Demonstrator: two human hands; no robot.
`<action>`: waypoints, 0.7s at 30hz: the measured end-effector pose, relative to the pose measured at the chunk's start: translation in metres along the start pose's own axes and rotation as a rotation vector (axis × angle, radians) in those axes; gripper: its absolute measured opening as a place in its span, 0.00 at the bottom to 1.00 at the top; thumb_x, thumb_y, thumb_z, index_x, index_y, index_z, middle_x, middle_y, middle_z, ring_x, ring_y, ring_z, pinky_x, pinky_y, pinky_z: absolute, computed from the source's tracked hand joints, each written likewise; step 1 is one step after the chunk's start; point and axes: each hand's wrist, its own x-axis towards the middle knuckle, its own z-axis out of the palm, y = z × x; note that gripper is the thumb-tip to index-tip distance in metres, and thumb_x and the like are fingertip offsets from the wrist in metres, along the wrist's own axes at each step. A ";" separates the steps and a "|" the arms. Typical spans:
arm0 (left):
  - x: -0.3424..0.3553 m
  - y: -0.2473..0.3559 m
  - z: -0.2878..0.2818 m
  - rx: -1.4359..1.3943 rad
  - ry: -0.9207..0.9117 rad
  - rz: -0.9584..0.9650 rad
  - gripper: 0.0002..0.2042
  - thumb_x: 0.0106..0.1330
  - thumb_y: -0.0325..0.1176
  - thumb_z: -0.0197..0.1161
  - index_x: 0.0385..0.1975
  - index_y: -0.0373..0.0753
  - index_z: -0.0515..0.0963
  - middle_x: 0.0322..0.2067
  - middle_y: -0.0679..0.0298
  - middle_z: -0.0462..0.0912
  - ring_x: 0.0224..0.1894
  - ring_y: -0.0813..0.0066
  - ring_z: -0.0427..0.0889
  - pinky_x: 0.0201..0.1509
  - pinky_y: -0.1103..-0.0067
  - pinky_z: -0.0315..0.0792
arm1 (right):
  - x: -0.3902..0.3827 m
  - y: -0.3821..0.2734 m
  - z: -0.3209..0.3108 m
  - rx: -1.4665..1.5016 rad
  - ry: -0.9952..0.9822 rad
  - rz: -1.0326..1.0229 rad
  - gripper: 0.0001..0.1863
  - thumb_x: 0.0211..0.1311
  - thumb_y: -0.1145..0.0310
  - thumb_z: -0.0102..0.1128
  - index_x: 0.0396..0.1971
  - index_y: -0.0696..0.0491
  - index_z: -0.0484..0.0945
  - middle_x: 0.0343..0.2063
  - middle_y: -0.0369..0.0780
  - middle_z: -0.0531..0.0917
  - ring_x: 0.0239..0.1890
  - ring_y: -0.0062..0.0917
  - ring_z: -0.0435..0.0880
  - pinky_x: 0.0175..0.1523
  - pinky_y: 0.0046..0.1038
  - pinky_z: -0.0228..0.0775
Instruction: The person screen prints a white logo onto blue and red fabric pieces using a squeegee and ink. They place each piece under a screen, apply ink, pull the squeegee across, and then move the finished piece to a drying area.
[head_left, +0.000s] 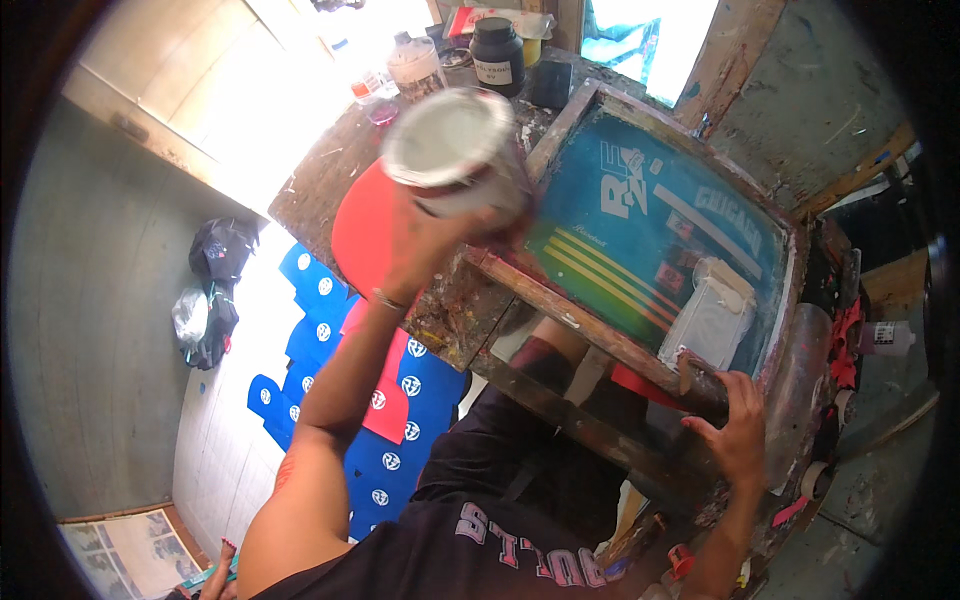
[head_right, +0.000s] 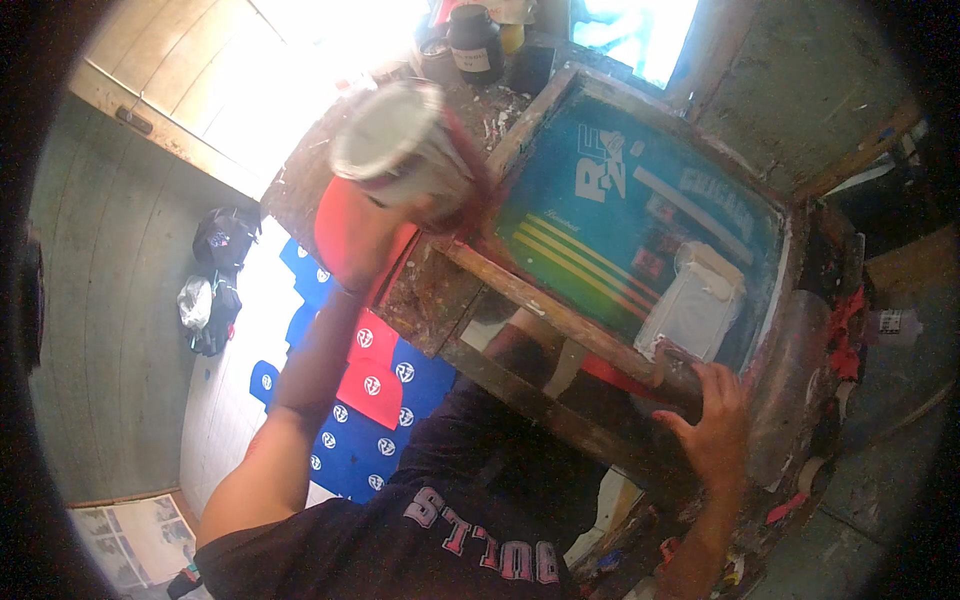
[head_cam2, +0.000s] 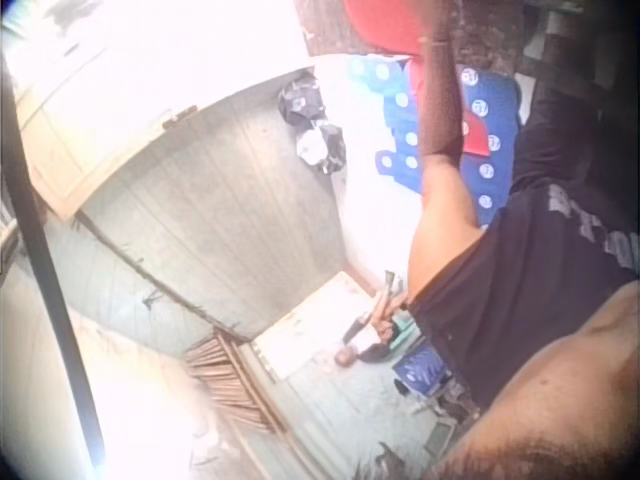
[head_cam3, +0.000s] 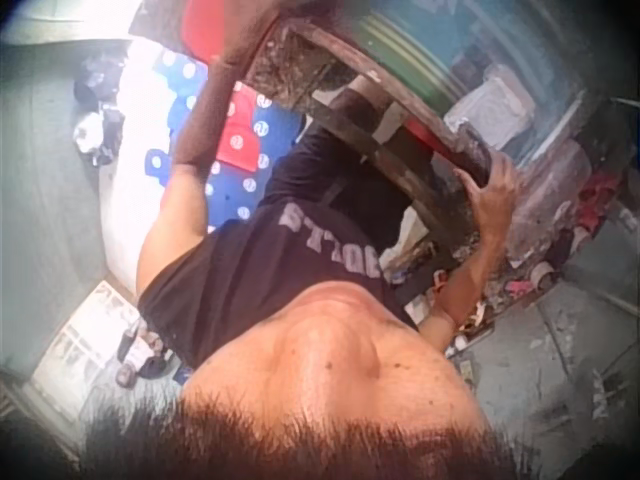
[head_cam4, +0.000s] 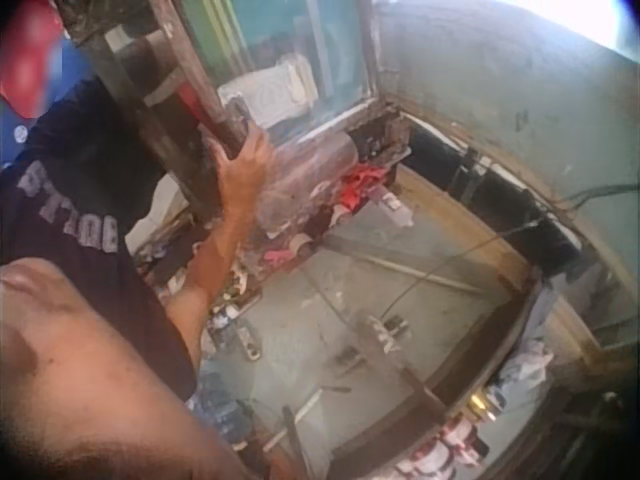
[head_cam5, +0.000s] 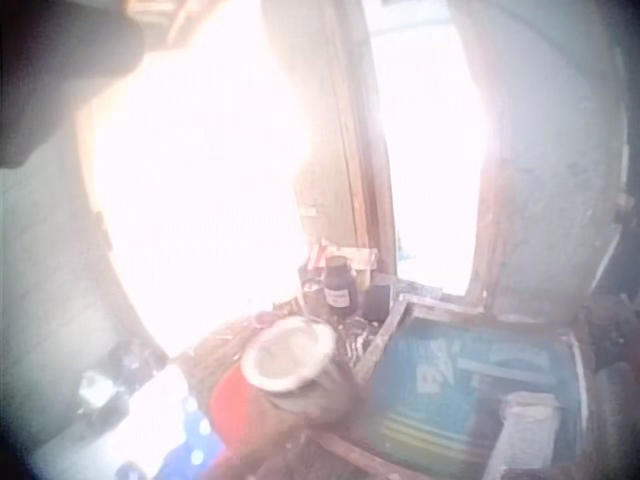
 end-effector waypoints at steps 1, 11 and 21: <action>0.008 -0.006 -0.020 0.150 0.084 -0.008 0.38 0.51 0.34 0.82 0.62 0.31 0.71 0.55 0.57 0.82 0.58 0.67 0.81 0.62 0.70 0.75 | -0.004 0.006 0.007 -0.020 -0.011 0.004 0.32 0.50 0.66 0.79 0.56 0.56 0.76 0.52 0.47 0.79 0.59 0.46 0.76 0.65 0.45 0.67; 0.100 -0.146 -0.205 0.585 0.436 0.182 0.29 0.61 0.37 0.74 0.61 0.34 0.76 0.58 0.57 0.80 0.60 0.63 0.79 0.64 0.66 0.73 | 0.034 0.055 0.025 -0.166 0.115 -0.025 0.20 0.62 0.70 0.64 0.54 0.58 0.76 0.48 0.50 0.81 0.53 0.47 0.80 0.60 0.47 0.70; 0.132 -0.240 -0.239 0.278 0.442 -0.205 0.33 0.67 0.49 0.71 0.63 0.31 0.75 0.60 0.49 0.79 0.61 0.60 0.80 0.62 0.66 0.75 | 0.129 0.101 -0.009 0.078 0.003 0.026 0.20 0.54 0.76 0.68 0.47 0.58 0.76 0.43 0.54 0.84 0.51 0.54 0.82 0.54 0.46 0.73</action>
